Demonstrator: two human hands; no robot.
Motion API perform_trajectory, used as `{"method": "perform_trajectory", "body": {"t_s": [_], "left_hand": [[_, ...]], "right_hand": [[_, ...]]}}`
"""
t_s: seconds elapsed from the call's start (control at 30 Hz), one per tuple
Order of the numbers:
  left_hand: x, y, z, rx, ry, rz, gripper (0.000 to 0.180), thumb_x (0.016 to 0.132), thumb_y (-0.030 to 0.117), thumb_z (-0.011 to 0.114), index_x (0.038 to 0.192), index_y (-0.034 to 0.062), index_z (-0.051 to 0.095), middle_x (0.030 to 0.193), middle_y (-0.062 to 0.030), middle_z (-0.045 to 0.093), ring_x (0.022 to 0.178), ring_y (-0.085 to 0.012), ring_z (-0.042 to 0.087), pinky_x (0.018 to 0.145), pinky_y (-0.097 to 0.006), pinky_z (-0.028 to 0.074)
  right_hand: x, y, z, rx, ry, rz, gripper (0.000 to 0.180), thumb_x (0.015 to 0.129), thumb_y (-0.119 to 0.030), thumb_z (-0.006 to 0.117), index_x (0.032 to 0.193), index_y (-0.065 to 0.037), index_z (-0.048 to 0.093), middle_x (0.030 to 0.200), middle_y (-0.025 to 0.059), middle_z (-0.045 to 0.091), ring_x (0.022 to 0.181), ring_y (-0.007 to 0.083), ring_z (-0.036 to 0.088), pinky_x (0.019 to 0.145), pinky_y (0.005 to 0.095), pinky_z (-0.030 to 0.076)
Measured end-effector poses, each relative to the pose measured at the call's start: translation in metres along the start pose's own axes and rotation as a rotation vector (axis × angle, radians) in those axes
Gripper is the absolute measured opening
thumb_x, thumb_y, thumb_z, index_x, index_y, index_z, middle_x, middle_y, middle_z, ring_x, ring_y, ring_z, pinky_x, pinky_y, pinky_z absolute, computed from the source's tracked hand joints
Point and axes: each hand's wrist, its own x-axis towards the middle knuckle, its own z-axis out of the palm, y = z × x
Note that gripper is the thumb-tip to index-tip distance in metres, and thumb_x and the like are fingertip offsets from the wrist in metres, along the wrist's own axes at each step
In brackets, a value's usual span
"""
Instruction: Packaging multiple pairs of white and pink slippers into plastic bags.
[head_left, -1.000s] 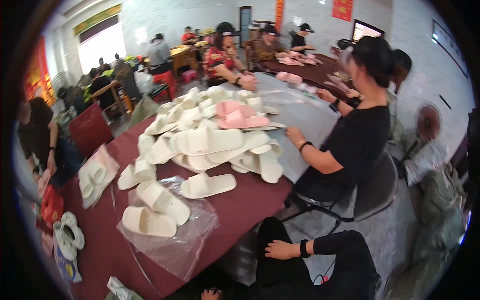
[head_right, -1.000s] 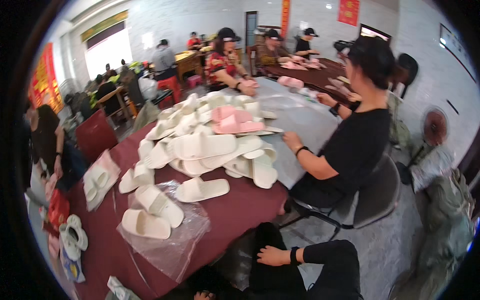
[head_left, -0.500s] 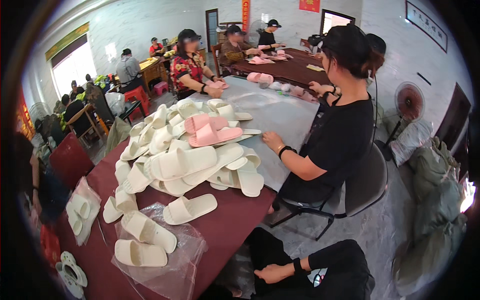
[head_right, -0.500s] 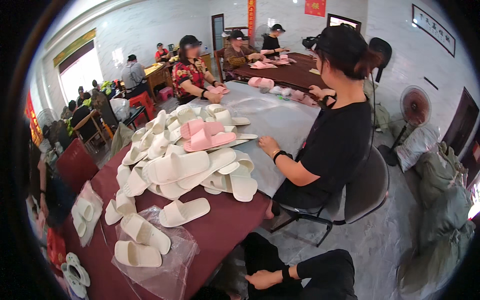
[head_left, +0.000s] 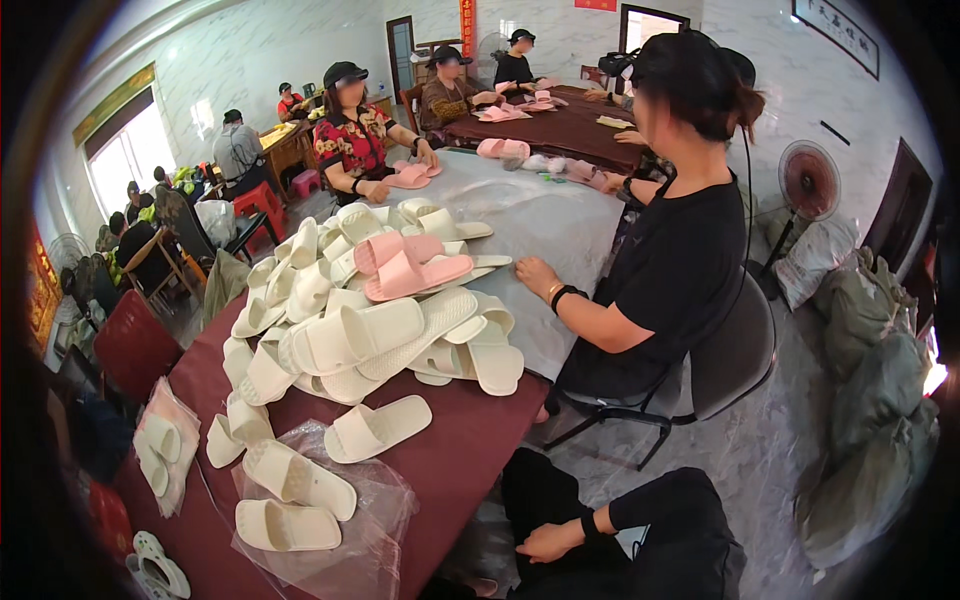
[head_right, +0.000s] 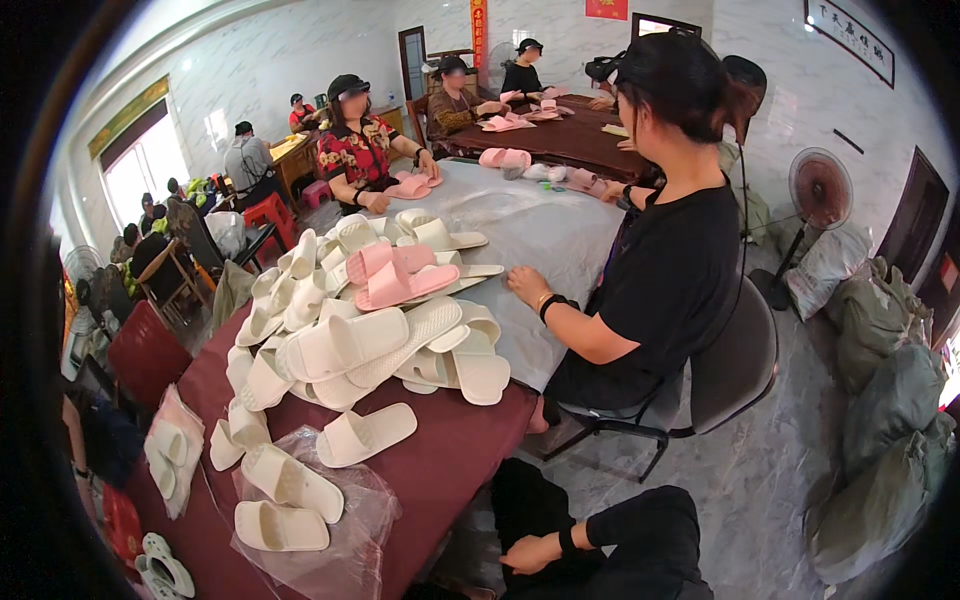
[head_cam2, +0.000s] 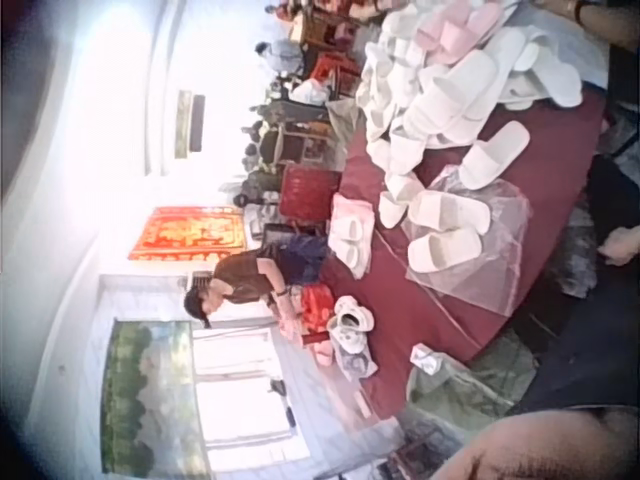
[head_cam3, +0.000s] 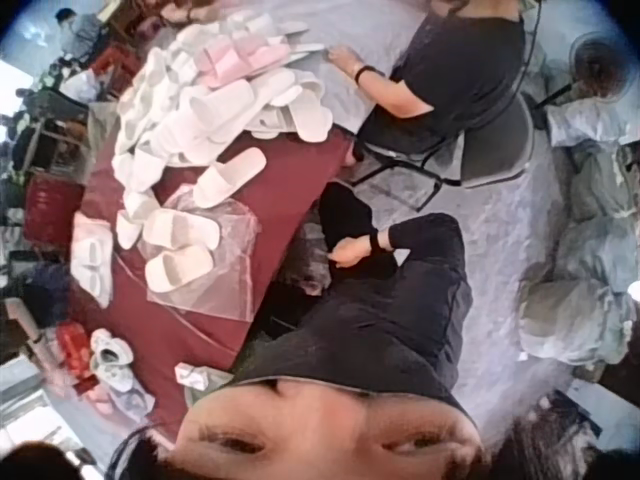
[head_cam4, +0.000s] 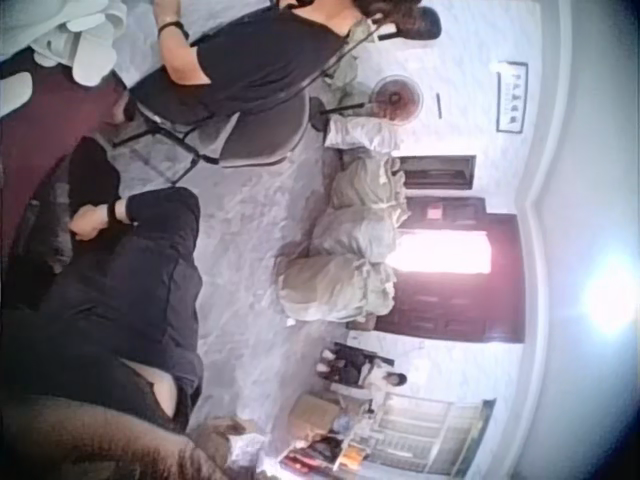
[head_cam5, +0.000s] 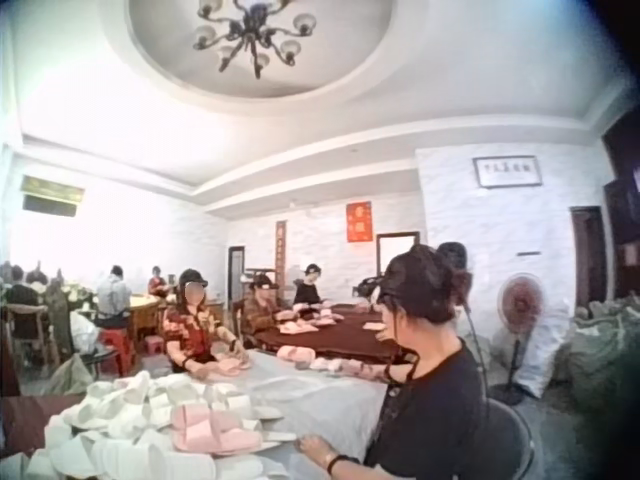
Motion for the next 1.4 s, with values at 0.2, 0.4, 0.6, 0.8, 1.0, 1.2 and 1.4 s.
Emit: {"method": "perform_trajectory", "body": {"t_s": [0.2, 0.4, 0.6, 0.8, 1.0, 1.2, 1.4], "left_hand": [[0.004, 0.002, -0.005, 0.077, 0.018, 0.036, 0.023, 0.091, 0.016, 0.051, 0.110, 0.0039, 0.054, 0.092, -0.0036, 0.058, 0.083, -0.0121, 0.054, 0.076, -0.027, 0.046], [0.003, 0.001, -0.004, 0.153, 0.038, 0.066, 0.020, 0.091, 0.015, 0.051, 0.108, 0.0040, 0.054, 0.090, -0.0033, 0.057, 0.082, -0.0120, 0.054, 0.075, -0.027, 0.045], [0.004, 0.006, -0.003, 0.242, 0.050, 0.099, 0.018, 0.091, 0.014, 0.051, 0.105, 0.0040, 0.055, 0.088, -0.0030, 0.057, 0.080, -0.0118, 0.053, 0.073, -0.027, 0.045], [-0.002, 0.004, 0.002, 0.308, 0.077, 0.130, 0.016, 0.090, 0.013, 0.051, 0.103, 0.0040, 0.055, 0.085, -0.0027, 0.056, 0.078, -0.0117, 0.052, 0.072, -0.027, 0.044], [-0.022, -0.017, 0.021, 0.319, 0.134, 0.153, 0.014, 0.090, 0.013, 0.052, 0.100, 0.0040, 0.056, 0.083, -0.0024, 0.056, 0.077, -0.0116, 0.052, 0.071, -0.027, 0.044], [-0.037, -0.028, 0.033, 0.362, 0.158, 0.169, 0.012, 0.090, 0.012, 0.052, 0.097, 0.0041, 0.056, 0.081, -0.0021, 0.055, 0.075, -0.0115, 0.051, 0.070, -0.027, 0.044], [-0.041, -0.015, 0.034, 0.449, 0.164, 0.186, 0.010, 0.089, 0.011, 0.052, 0.095, 0.0041, 0.057, 0.078, -0.0017, 0.055, 0.074, -0.0113, 0.051, 0.069, -0.027, 0.043]], "right_hand": [[-0.004, -0.008, -0.012, 0.008, -0.047, -0.018, 0.039, 0.086, -0.025, 0.056, 0.113, 0.003, 0.049, 0.091, 0.0235, 0.062, 0.088, 0.0416, 0.060, 0.071, 0.0490, 0.048], [-0.003, -0.001, -0.002, -0.075, -0.013, -0.059, 0.039, 0.085, -0.029, 0.056, 0.110, 0.000, 0.050, 0.087, 0.0201, 0.063, 0.084, 0.0390, 0.061, 0.070, 0.0470, 0.050], [-0.007, -0.002, -0.001, -0.141, 0.015, -0.051, 0.041, 0.085, -0.030, 0.057, 0.112, 0.000, 0.050, 0.087, 0.0195, 0.063, 0.083, 0.0375, 0.062, 0.069, 0.0458, 0.050], [-0.015, -0.010, -0.011, -0.200, -0.023, -0.067, 0.044, 0.084, -0.032, 0.058, 0.113, 0.000, 0.051, 0.092, 0.0193, 0.063, 0.084, 0.0368, 0.062, 0.067, 0.0448, 0.050], [-0.013, -0.017, -0.024, -0.224, -0.090, -0.023, 0.046, 0.083, -0.034, 0.060, 0.113, 0.000, 0.052, 0.085, 0.0174, 0.064, 0.082, 0.0361, 0.063, 0.065, 0.0450, 0.050], [-0.009, -0.036, -0.046, -0.298, 0.035, -0.064, 0.044, 0.083, -0.035, 0.059, 0.113, -0.003, 0.051, 0.086, 0.0160, 0.064, 0.083, 0.0341, 0.063, 0.066, 0.0460, 0.048], [-0.019, -0.049, -0.062, -0.260, 0.095, -0.058, 0.044, 0.085, -0.034, 0.056, 0.117, -0.005, 0.048, 0.088, 0.0155, 0.063, 0.084, 0.0340, 0.063, 0.068, 0.0456, 0.049]]}}
